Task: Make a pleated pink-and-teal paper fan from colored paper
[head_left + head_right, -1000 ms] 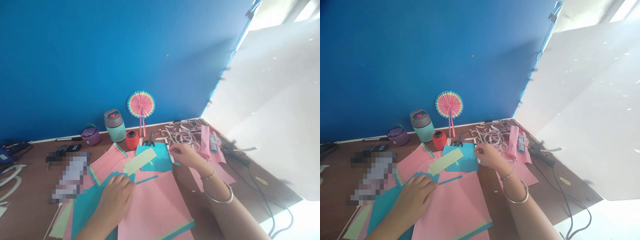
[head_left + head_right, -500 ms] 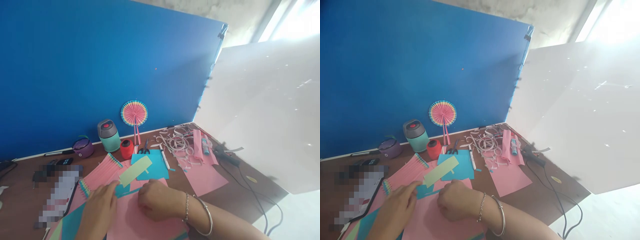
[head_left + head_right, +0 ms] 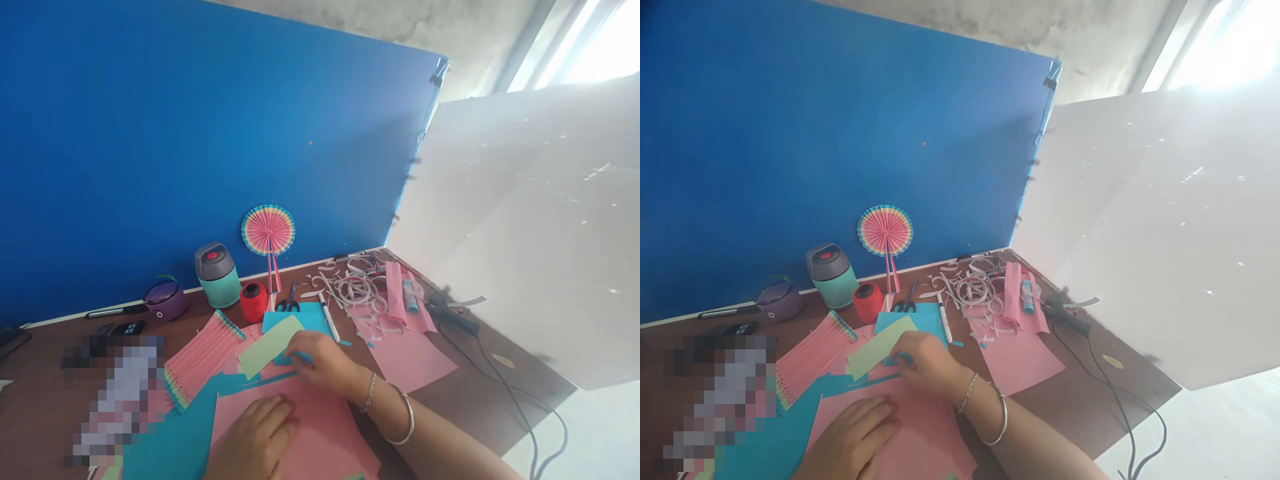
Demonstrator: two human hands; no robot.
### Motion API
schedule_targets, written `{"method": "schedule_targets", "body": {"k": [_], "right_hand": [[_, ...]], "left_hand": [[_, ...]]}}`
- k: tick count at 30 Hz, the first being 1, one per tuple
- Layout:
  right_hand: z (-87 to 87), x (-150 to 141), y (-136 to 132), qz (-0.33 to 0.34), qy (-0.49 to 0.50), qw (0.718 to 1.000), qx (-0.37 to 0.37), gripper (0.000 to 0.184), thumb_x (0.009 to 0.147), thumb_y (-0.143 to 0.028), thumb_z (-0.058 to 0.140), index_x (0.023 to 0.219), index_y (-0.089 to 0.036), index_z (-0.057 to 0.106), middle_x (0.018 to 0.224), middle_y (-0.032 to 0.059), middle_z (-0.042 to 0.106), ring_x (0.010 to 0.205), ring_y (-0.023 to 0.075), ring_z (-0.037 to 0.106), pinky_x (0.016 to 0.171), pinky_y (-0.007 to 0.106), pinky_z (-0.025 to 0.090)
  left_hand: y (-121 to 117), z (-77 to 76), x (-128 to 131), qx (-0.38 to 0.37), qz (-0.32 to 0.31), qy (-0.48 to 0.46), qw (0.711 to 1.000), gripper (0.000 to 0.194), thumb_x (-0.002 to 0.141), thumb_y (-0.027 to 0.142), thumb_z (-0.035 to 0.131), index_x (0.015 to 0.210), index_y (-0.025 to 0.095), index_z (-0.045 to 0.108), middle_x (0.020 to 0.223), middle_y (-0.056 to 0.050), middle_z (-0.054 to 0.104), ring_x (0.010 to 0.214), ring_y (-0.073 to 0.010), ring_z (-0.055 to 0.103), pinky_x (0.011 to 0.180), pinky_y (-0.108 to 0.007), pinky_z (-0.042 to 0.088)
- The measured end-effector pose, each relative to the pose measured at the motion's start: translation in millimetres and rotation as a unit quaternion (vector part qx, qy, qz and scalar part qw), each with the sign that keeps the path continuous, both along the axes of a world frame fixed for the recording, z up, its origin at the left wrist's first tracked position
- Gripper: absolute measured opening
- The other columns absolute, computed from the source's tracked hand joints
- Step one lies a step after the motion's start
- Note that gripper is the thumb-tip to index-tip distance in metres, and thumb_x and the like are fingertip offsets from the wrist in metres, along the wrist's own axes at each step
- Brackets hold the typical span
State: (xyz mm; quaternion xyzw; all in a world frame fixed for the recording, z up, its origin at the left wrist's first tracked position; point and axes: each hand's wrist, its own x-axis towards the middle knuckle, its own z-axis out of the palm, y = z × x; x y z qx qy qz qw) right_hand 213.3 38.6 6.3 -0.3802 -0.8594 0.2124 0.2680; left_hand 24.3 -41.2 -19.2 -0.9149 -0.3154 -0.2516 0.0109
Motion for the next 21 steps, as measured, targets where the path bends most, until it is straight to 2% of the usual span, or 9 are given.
{"method": "schedule_targets", "body": {"k": [3, 5, 8, 12, 17, 21], "right_hand": [[-5.1, 17.6, 21.1, -0.2, -0.044, 0.978, 0.038, 0.022, 0.083, -0.012, 0.047, 0.098, -0.015, 0.064, 0.1, 0.0096, 0.066, 0.097, 0.0218, 0.057, 0.087, 0.035, 0.041], [-8.2, 27.1, 30.3, -0.243, -0.091, 0.965, 0.026, 0.022, 0.085, -0.016, 0.049, 0.101, -0.014, 0.064, 0.104, 0.0114, 0.065, 0.101, 0.0237, 0.055, 0.091, 0.036, 0.038], [-11.8, 31.9, 33.5, -0.232, -0.134, 0.964, -0.001, 0.024, 0.086, -0.019, 0.048, 0.104, -0.016, 0.065, 0.107, 0.0096, 0.065, 0.109, 0.024, 0.051, 0.094, 0.036, 0.035], [-14.9, 26.8, 28.9, -0.211, -0.141, 0.967, 0.001, 0.024, 0.085, -0.018, 0.049, 0.101, -0.019, 0.067, 0.108, 0.0078, 0.065, 0.114, 0.0239, 0.049, 0.095, 0.036, 0.032], [-20.6, 20.9, 26.1, -0.199, -0.118, 0.973, -0.007, 0.035, 0.075, -0.011, 0.055, 0.107, -0.02, 0.064, 0.11, 0.0077, 0.064, 0.111, 0.0242, 0.049, 0.093, 0.035, 0.032], [-24.6, 17.5, 25.8, -0.19, -0.099, 0.977, -0.013, 0.039, 0.073, -0.004, 0.05, 0.106, -0.02, 0.063, 0.101, 0.006, 0.065, 0.102, 0.0212, 0.053, 0.09, 0.033, 0.032]], "left_hand": [[3.2, 2.2, -2.0, 0.011, -0.037, 0.029, 0.999, 0.043, 0.072, 0.005, 0.044, 0.108, 0.02, 0.061, 0.11, -0.006, 0.068, 0.103, -0.0216, 0.061, 0.088, -0.035, 0.052], [4.2, 2.6, -3.0, 0.004, -0.036, 0.024, 0.999, 0.042, 0.073, 0.006, 0.044, 0.108, 0.02, 0.062, 0.108, -0.007, 0.069, 0.102, -0.0216, 0.062, 0.089, -0.036, 0.052], [3.4, 0.3, -2.4, -0.004, -0.033, 0.017, 0.999, 0.041, 0.074, 0.006, 0.044, 0.108, 0.02, 0.062, 0.108, -0.007, 0.069, 0.102, -0.0213, 0.062, 0.092, -0.038, 0.051], [-0.1, -2.6, 0.9, -0.008, -0.021, 0.003, 1.0, 0.038, 0.074, 0.006, 0.045, 0.104, 0.02, 0.063, 0.106, -0.007, 0.068, 0.101, -0.0211, 0.06, 0.094, -0.04, 0.049], [-2.7, -2.2, 4.4, -0.021, -0.016, -0.005, 1.0, 0.031, 0.074, 0.006, 0.048, 0.097, 0.02, 0.062, 0.1, -0.005, 0.068, 0.096, -0.0183, 0.059, 0.096, -0.037, 0.047], [-2.1, -1.0, 4.3, -0.026, -0.018, -0.016, 0.999, 0.031, 0.074, 0.006, 0.047, 0.097, 0.02, 0.062, 0.101, -0.005, 0.067, 0.095, -0.0189, 0.059, 0.094, -0.038, 0.048]]}}
